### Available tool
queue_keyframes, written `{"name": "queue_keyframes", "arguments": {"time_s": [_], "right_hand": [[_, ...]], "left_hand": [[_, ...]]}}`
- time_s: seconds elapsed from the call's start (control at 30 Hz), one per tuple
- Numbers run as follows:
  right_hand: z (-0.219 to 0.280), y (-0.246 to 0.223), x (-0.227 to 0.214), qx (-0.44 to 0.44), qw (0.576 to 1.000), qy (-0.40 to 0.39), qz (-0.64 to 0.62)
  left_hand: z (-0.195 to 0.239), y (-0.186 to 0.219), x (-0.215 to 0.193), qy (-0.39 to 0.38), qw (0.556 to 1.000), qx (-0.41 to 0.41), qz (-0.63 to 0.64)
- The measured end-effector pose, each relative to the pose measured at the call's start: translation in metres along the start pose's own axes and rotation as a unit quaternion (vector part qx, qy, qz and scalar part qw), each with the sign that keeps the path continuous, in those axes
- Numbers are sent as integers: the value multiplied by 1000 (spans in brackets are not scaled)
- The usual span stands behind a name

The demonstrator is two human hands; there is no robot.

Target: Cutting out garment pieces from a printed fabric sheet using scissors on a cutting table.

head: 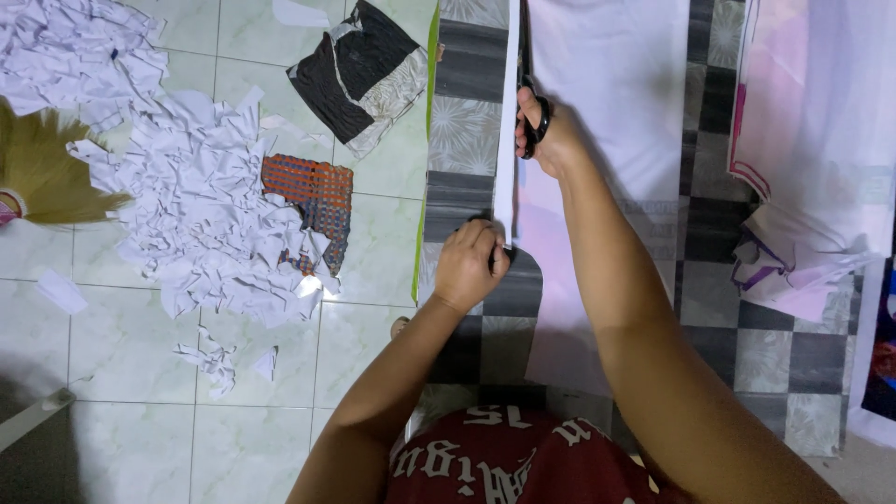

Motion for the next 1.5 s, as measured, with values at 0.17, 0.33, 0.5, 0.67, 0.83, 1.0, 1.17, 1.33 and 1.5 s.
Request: {"name": "queue_keyframes", "arguments": {"time_s": [0.17, 0.33, 0.5, 0.67, 0.83, 1.0, 1.17, 1.33, 1.5], "right_hand": [[3, -29, 9, 45, 999, -8, -15], [2, -56, 17, 86, 996, -9, -14], [-8, -52, 12, 48, 999, -5, -7], [-27, -39, -2, 16, 1000, 11, 5], [-40, -53, -4, 41, 999, -2, -21], [-35, -79, 6, 82, 997, 4, 1], [-55, -65, -7, 50, 999, 2, 9], [-62, -68, -9, 17, 1000, -6, 23], [-75, -72, -11, 59, 998, -1, -21]], "left_hand": [[-1, 2, -3, -4, 1000, 1, 9], [-1, 2, -3, 1, 1000, 4, 11], [0, 0, -1, -14, 1000, -8, 15], [1, 0, 0, -14, 1000, -7, 12], [0, 1, -2, -12, 1000, -10, 13], [-2, 2, -5, -17, 999, -11, 26], [-1, 1, -4, -19, 999, -15, 30], [-1, 1, -3, -18, 999, -15, 30], [-2, 2, -4, -12, 1000, -13, 20]]}}
Point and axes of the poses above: each hand's wrist, its own z-axis away from the middle knuckle, its own x-axis out of the palm, y = z × x, the point moved 4 cm from there along -z, towards the middle knuckle, and after that the axes turned 15 degrees about -y, right-handed, at the moved point
